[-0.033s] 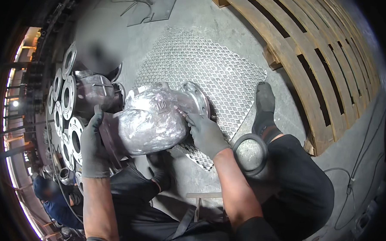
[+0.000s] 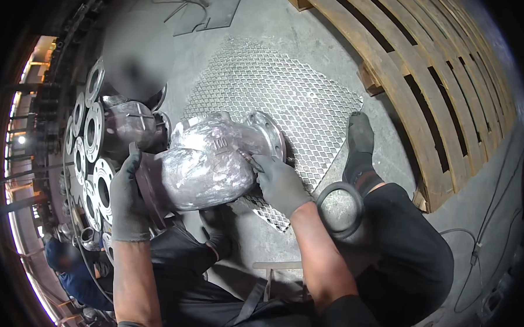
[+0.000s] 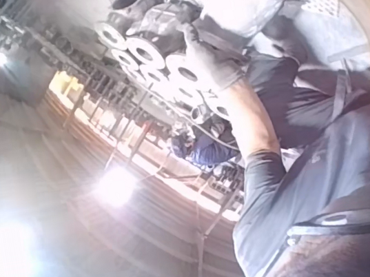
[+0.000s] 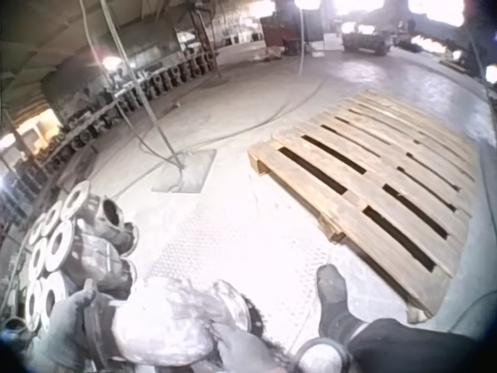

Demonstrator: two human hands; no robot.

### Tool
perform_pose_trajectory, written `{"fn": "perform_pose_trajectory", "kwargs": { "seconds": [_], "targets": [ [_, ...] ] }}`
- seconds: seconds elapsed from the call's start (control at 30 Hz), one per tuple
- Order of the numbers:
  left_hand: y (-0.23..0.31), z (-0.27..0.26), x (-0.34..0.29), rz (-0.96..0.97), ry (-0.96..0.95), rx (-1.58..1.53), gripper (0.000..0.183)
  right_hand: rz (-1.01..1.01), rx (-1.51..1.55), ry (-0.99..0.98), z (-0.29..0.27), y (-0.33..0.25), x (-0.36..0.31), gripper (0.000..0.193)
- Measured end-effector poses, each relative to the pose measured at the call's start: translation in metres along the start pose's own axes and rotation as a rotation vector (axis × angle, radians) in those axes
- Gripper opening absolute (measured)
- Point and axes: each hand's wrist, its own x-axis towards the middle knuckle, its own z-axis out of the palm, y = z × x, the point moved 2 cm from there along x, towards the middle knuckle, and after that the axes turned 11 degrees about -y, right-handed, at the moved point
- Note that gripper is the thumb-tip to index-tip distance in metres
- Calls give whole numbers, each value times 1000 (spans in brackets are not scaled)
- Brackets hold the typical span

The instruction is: The person grinds the edges and surfaces of a metal pipe fitting using a handheld rotary tool, turning the fitting around to access different sides. They then place the metal fitting onto a stack of metal fittings and set down the tool.

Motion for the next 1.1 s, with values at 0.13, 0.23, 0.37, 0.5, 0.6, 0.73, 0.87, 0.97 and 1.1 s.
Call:
{"fn": "perform_pose_trajectory", "kwargs": {
  "seconds": [0.13, 0.23, 0.37, 0.5, 0.6, 0.73, 0.87, 0.97, 1.1],
  "targets": [
    [1, -9, 5, 23, -26, 31, 34, 7, -114, 26, -6, -7, 8, 44],
    [2, -8, 6, 18, -19, 45, 33, -106, -50, 18, -6, -12, 6, 45],
    [1, -6, 4, 37, 8, 83, 34, -48, -106, 27, -7, -11, 8, 44],
    [-2, -18, 9, 34, -57, 31, 34, 54, -127, -32, -2, 7, -5, 43],
    [1, 17, -18, 100, -34, 157, 35, 177, 87, -29, -6, 35, -20, 35],
    [-6, 18, -33, 371, -171, 899, 110, 391, 263, 7, -48, 8, -31, 51],
    [-15, 12, -29, 405, -152, 890, 108, 375, 188, -60, -55, 6, -23, 61],
    [-15, 25, -23, 384, -129, 880, 107, 387, 145, -72, -51, 25, -25, 59],
    [-13, 19, -15, 425, -114, 884, 104, 337, 3, -3, -32, 22, -18, 54]
  ]
}}
